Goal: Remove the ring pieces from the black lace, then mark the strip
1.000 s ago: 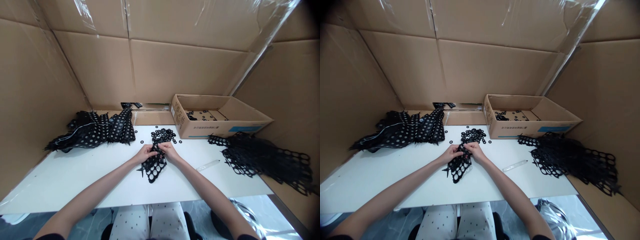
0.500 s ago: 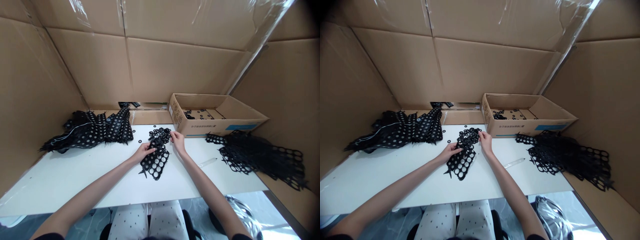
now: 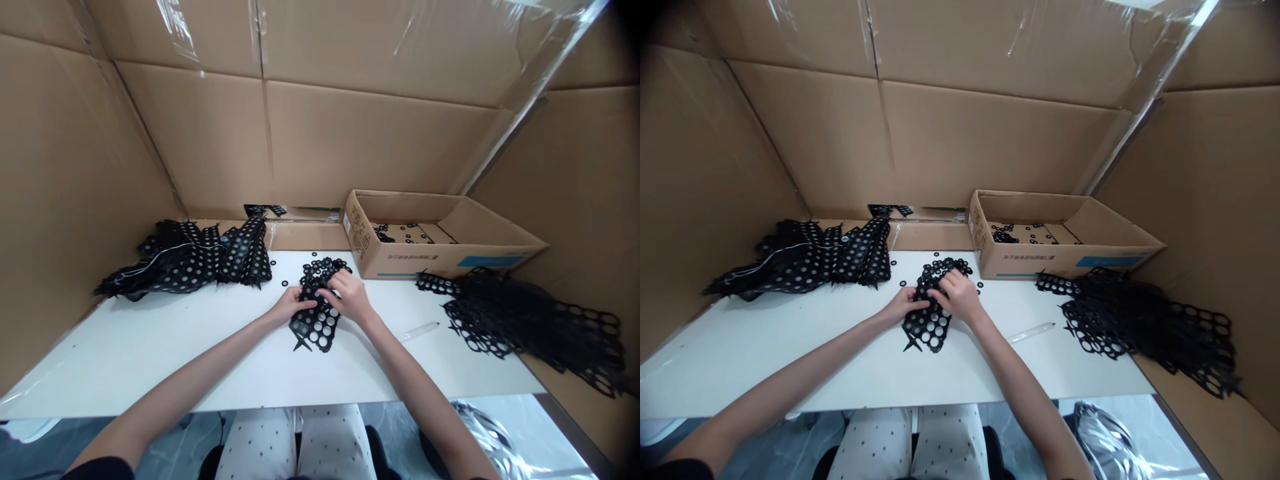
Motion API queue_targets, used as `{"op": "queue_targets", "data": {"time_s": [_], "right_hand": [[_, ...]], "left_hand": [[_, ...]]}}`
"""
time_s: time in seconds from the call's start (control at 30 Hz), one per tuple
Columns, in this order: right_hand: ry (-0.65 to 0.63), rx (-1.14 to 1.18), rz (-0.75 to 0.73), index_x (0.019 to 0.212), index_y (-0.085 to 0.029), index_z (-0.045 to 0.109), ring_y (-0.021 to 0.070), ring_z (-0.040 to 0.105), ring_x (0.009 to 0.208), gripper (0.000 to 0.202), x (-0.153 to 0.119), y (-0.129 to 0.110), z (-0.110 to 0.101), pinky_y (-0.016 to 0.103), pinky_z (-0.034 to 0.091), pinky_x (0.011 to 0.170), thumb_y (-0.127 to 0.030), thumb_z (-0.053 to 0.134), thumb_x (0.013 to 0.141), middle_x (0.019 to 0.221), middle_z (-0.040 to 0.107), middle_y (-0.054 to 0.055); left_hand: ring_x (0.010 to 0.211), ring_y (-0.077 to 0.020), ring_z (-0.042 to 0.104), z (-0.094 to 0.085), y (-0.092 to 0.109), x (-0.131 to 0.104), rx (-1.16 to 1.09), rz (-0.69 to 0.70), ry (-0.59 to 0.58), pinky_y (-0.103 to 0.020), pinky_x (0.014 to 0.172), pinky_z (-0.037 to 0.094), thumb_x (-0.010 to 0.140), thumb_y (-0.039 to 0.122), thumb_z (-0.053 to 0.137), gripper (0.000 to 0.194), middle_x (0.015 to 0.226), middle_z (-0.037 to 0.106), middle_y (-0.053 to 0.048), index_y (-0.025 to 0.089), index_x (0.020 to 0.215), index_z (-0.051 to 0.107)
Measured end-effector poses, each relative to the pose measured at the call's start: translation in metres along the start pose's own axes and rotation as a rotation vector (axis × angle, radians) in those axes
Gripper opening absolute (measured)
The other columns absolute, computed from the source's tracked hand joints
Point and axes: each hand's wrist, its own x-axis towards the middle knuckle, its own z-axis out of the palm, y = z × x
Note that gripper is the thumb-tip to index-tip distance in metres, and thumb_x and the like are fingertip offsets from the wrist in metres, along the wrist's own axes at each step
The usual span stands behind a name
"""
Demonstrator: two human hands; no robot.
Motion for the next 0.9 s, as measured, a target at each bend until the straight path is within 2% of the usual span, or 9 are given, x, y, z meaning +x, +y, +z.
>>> {"op": "queue_targets", "data": {"time_s": [0.1,0.2,0.33,0.47,0.6,0.7,0.8,0.83,0.9], "right_hand": [[-0.19,-0.104,-0.049,0.068,-0.016,0.057,0.0197,0.049,0.071,0.042,-0.001,-0.012,0.009,0.029,0.034,0.059,-0.053,0.047,0.085,0.068,0.057,0.008],[-0.291,-0.023,0.0,0.067,-0.016,0.057,0.0165,0.047,0.066,0.045,-0.001,-0.013,0.018,0.027,0.031,0.057,-0.052,0.041,0.089,0.066,0.056,0.007],[-0.295,0.349,0.103,0.06,-0.017,0.055,0.0137,0.045,0.061,0.046,-0.003,-0.005,0.022,0.025,0.031,0.059,-0.049,0.042,0.089,0.062,0.054,0.003],[-0.24,0.818,0.422,0.052,-0.017,0.049,0.0109,0.039,0.05,0.051,-0.008,-0.004,0.035,0.024,0.03,0.052,-0.056,0.042,0.085,0.052,0.046,-0.001],[-0.066,1.076,0.725,0.049,-0.019,0.038,0.0095,0.033,0.044,0.053,-0.006,-0.001,0.057,0.023,0.027,0.045,-0.063,0.047,0.077,0.045,0.039,-0.004],[0.257,1.04,0.905,0.049,-0.02,0.035,0.0082,0.028,0.041,0.055,-0.002,0.019,0.055,0.023,0.022,0.042,-0.068,0.044,0.075,0.043,0.035,-0.004],[0.575,0.835,1.007,0.05,-0.021,0.036,0.0081,0.026,0.039,0.055,-0.002,0.049,0.033,0.024,0.021,0.041,-0.069,0.041,0.076,0.042,0.034,-0.005],[0.591,0.741,0.993,0.05,-0.02,0.039,0.0084,0.028,0.04,0.054,-0.003,0.057,0.024,0.024,0.022,0.042,-0.067,0.042,0.077,0.043,0.035,-0.004],[0.534,0.593,0.946,0.049,-0.019,0.041,0.0092,0.032,0.042,0.054,-0.005,0.066,0.012,0.024,0.025,0.045,-0.064,0.043,0.078,0.044,0.04,-0.003]], "left_hand": [[0.058,-0.0112,0.055,0.0,0.001,0.0,0.115,0.071,0.021,-0.022,0.058,0.041,0.054,0.03,0.081,0.03,0.062,0.064,0.001,0.01,0.066,0.061],[0.057,-0.0104,0.053,0.002,0.004,-0.001,0.221,0.118,-0.017,-0.021,0.056,0.039,0.056,0.029,0.079,0.026,0.059,0.062,0.002,0.01,0.061,0.06],[0.06,-0.0124,0.056,0.003,0.006,-0.004,0.278,0.139,-0.032,-0.023,0.059,0.042,0.059,0.027,0.076,0.02,0.063,0.065,0.0,0.011,0.063,0.064],[0.068,-0.0163,0.062,0.001,0.004,-0.004,0.247,0.104,-0.017,-0.026,0.067,0.047,0.059,0.024,0.076,0.019,0.072,0.07,-0.003,0.011,0.071,0.068],[0.07,-0.0189,0.064,-0.002,0.001,-0.001,0.154,0.081,0.017,-0.03,0.071,0.049,0.061,0.028,0.075,0.026,0.077,0.071,-0.006,0.011,0.079,0.068],[0.072,-0.0199,0.065,-0.003,0.0,-0.001,0.14,0.05,0.021,-0.031,0.073,0.05,0.058,0.028,0.077,0.028,0.078,0.071,-0.007,0.01,0.077,0.067],[0.075,-0.0201,0.065,-0.003,0.0,-0.003,0.172,0.008,-0.033,-0.031,0.075,0.05,0.058,0.028,0.078,0.029,0.081,0.072,-0.008,0.01,0.078,0.066],[0.075,-0.0199,0.066,-0.002,0.0,-0.004,0.172,-0.003,-0.054,-0.031,0.074,0.05,0.059,0.028,0.078,0.029,0.081,0.072,-0.008,0.01,0.079,0.066],[0.074,-0.0198,0.066,-0.001,0.001,-0.005,0.146,-0.017,-0.077,-0.03,0.07,0.051,0.063,0.031,0.076,0.031,0.08,0.071,-0.007,0.011,0.082,0.063]]}}
